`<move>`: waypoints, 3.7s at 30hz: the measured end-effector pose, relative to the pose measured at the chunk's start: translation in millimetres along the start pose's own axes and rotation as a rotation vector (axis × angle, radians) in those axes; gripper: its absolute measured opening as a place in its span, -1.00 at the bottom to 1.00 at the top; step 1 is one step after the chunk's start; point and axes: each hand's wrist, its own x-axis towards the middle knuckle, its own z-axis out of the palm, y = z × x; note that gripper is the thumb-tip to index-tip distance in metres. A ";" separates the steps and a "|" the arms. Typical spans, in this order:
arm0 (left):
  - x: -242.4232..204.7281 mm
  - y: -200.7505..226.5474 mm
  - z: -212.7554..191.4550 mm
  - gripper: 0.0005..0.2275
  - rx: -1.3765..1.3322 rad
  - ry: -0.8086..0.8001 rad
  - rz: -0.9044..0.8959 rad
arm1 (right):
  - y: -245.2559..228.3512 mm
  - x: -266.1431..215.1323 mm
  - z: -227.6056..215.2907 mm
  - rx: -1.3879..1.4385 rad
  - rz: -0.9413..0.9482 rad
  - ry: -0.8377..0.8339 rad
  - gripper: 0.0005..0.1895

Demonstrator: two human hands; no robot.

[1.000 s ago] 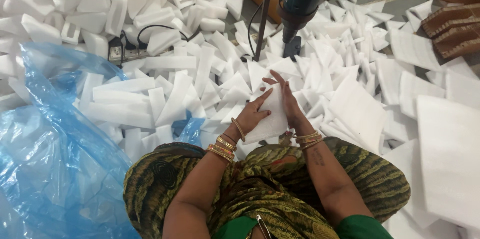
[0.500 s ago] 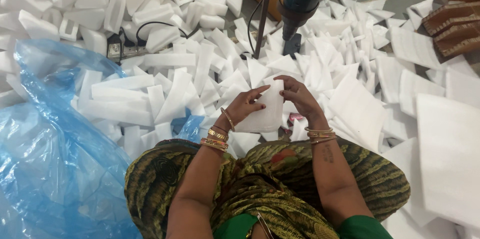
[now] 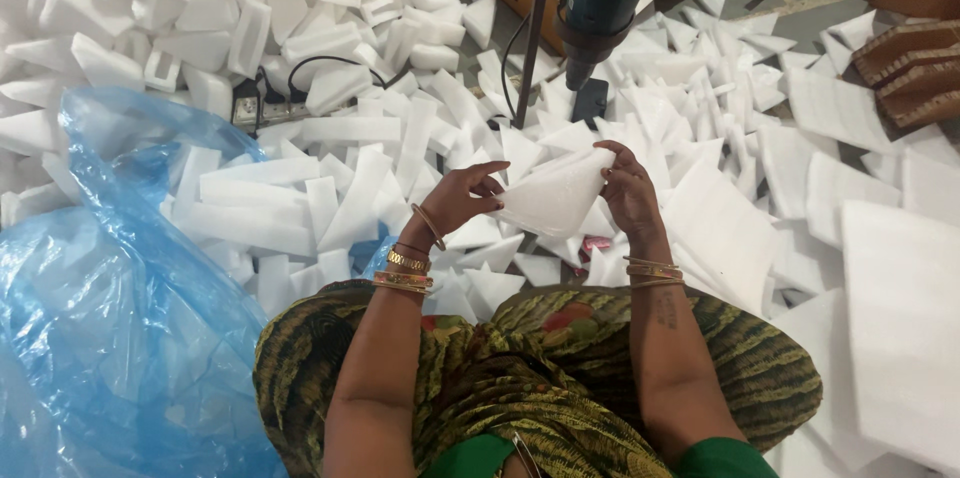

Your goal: The person sits cross-legged on the floor amidst a large pile of white foam pieces. They repeatedly pick up individual foam pieces, inspect them, and place them into a large blue plastic bag. The person handles the foam pieces one at a time, occasionally adjusting the bag to make space.

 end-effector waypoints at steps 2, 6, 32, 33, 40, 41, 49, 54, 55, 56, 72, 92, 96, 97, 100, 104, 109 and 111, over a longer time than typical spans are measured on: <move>0.8 5.7 -2.9 -0.41 0.021 -0.006 0.050 | 0.8 1.1 -3.5 0.009 0.003 0.000 -0.49; 1.7 16.1 -9.1 -0.35 0.081 -0.048 0.115 | 7.3 1.0 -7.4 0.036 0.009 0.012 -0.53; 9.8 38.2 -265.6 -0.47 0.737 0.627 0.139 | 143.2 -24.6 -74.2 -0.671 0.726 0.250 -0.56; -3.5 11.2 -260.5 -0.45 0.782 0.534 0.013 | 143.8 -25.5 -74.0 -0.662 0.725 0.263 -0.56; -137.2 -195.0 -209.5 -0.42 0.661 0.212 -0.630 | 138.1 -23.3 -73.2 -0.706 0.749 0.315 -0.62; -158.1 -212.0 -201.0 -0.44 0.535 0.233 -0.686 | 137.0 -19.6 -73.9 -0.726 0.760 0.328 -0.64; -250.5 -260.7 -159.7 -0.37 0.616 0.286 -1.034 | 135.1 15.3 -80.7 -1.139 0.392 0.403 -0.61; -276.0 -262.8 -141.1 -0.11 0.633 0.259 -1.016 | 146.3 27.3 -78.1 -1.810 0.044 0.396 -0.32; -277.4 -263.1 -139.0 -0.07 0.670 0.283 -1.015 | 150.6 28.8 -76.0 -1.795 0.124 0.432 -0.28; -272.3 -265.0 -134.9 -0.07 0.677 0.282 -1.111 | 153.9 27.1 -75.0 -1.778 0.203 0.467 -0.24; -269.7 -262.4 -73.8 -0.50 0.329 0.794 -0.886 | 145.3 25.2 -78.5 -1.906 0.553 0.113 -0.18; -83.5 -29.6 -166.5 -0.51 0.504 0.481 -0.107 | 109.0 15.6 -88.9 -1.836 0.147 -0.299 -0.51; -9.9 -23.2 -139.0 -0.52 0.569 0.349 -0.103 | 56.9 55.5 -73.7 -1.976 0.183 -0.731 -0.55; 3.2 -32.4 -125.0 -0.52 0.579 0.341 -0.075 | 42.9 58.5 -63.2 -2.033 0.202 -0.769 -0.52; 30.1 -67.5 -66.3 -0.56 0.398 0.419 -0.107 | -3.8 58.7 -23.4 -2.069 0.378 -0.649 -0.60; 30.6 -108.2 33.8 -0.47 -0.192 0.537 -0.205 | -33.3 28.4 16.3 -1.820 0.097 -0.340 -0.57; 17.2 -98.6 132.3 -0.48 -0.811 0.515 -0.176 | -7.9 -5.1 26.3 -1.633 -0.111 -0.259 -0.44; 21.4 -94.3 150.9 -0.48 -0.902 0.508 -0.106 | 2.0 -12.4 31.8 -1.641 -0.278 -0.343 -0.44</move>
